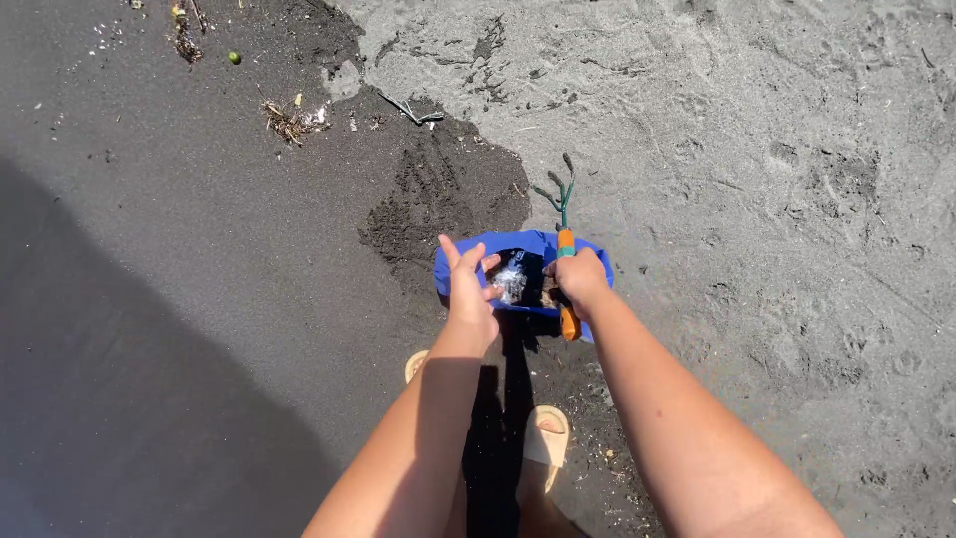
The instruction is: Picking up trash, seaweed, and debris from the sand and placing it into a blue collection bag.
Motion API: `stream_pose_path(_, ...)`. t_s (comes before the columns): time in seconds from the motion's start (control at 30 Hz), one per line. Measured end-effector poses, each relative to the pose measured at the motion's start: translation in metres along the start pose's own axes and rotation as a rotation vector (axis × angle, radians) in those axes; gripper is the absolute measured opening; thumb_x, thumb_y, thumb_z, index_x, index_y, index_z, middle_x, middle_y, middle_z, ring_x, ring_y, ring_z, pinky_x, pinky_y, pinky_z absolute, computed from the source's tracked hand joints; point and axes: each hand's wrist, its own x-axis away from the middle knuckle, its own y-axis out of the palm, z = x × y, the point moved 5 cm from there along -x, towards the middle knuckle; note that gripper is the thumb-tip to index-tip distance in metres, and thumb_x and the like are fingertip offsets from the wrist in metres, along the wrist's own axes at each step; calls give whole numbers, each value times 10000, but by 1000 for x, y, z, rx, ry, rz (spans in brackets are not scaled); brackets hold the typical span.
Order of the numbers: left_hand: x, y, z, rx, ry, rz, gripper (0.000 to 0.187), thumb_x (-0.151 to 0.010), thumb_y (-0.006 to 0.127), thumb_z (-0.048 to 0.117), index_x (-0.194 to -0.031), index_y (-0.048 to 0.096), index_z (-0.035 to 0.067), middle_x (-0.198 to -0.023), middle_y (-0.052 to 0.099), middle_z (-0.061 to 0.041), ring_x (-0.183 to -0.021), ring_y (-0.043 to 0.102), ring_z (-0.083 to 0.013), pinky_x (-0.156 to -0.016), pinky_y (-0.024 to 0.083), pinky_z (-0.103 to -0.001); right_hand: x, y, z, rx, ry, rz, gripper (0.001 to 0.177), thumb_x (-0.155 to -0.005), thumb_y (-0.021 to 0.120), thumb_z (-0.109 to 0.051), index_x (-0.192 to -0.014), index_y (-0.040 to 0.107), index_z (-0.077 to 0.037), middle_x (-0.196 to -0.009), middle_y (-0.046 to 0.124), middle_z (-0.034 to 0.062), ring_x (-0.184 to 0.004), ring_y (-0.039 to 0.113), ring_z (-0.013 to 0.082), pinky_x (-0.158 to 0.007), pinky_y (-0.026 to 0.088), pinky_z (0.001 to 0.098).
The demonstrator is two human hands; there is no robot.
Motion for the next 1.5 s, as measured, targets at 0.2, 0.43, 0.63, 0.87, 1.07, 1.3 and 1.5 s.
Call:
stream_pose_path(0.2,27,-64,90,-76,49,44,969,-826,581,459,-1623,31,485,-1340,649,-79,-796,462,-189,-800,423,-349,23,65,-43,-209,-69,-125,392,-725,803,-99,-1024,598,52,-859,687,152,-751,677,270,-638,550,454)
stream_pose_path(0.43,5,-132,196,-164,171,144,991,-824,589,438,-1642,29,434,-1289,631,-69,-1021,571,-158,-866,416,-370,35,118,-82,-294,20,-319,247,-790,726,-35,-949,545,20,-744,592,129,-520,595,252,-425,498,413)
stream_pose_path(0.63,-16,-204,294,-53,298,268,986,-840,599,397,-1651,38,409,-1255,611,-41,-1027,611,-115,-692,396,-307,14,149,-123,-300,63,-432,239,-795,697,-28,-946,512,-20,-717,566,109,-524,561,240,-435,471,415)
stream_pose_path(0.87,-37,-233,368,2,327,343,967,-880,593,356,-1651,11,396,-1204,619,-27,-855,580,-93,-548,369,-257,-40,186,-184,-122,2,-365,268,-756,755,-60,-963,606,22,-764,644,137,-594,605,233,-505,495,423)
stream_pose_path(1.07,-66,-251,386,109,283,447,949,-887,584,343,-1663,44,424,-1050,674,-73,-613,395,-103,-547,372,-258,-88,185,-215,-196,37,-441,234,-743,716,-46,-925,605,52,-746,602,106,-609,568,220,-518,464,416)
stream_pose_path(1.3,-106,-294,376,195,284,513,893,-896,582,279,-1668,142,371,-1138,628,-72,-682,446,-87,-554,357,-259,-118,163,-237,-242,312,-443,210,-822,702,-75,-890,509,-32,-703,514,99,-534,547,264,-466,473,425)
stream_pose_path(1.5,-172,-332,397,-31,198,477,794,-906,593,303,-1653,326,318,-1292,583,-64,-991,463,-189,-825,394,-319,-144,173,-217,-281,354,-371,140,-853,691,-60,-875,573,11,-698,530,97,-523,529,236,-451,463,400)
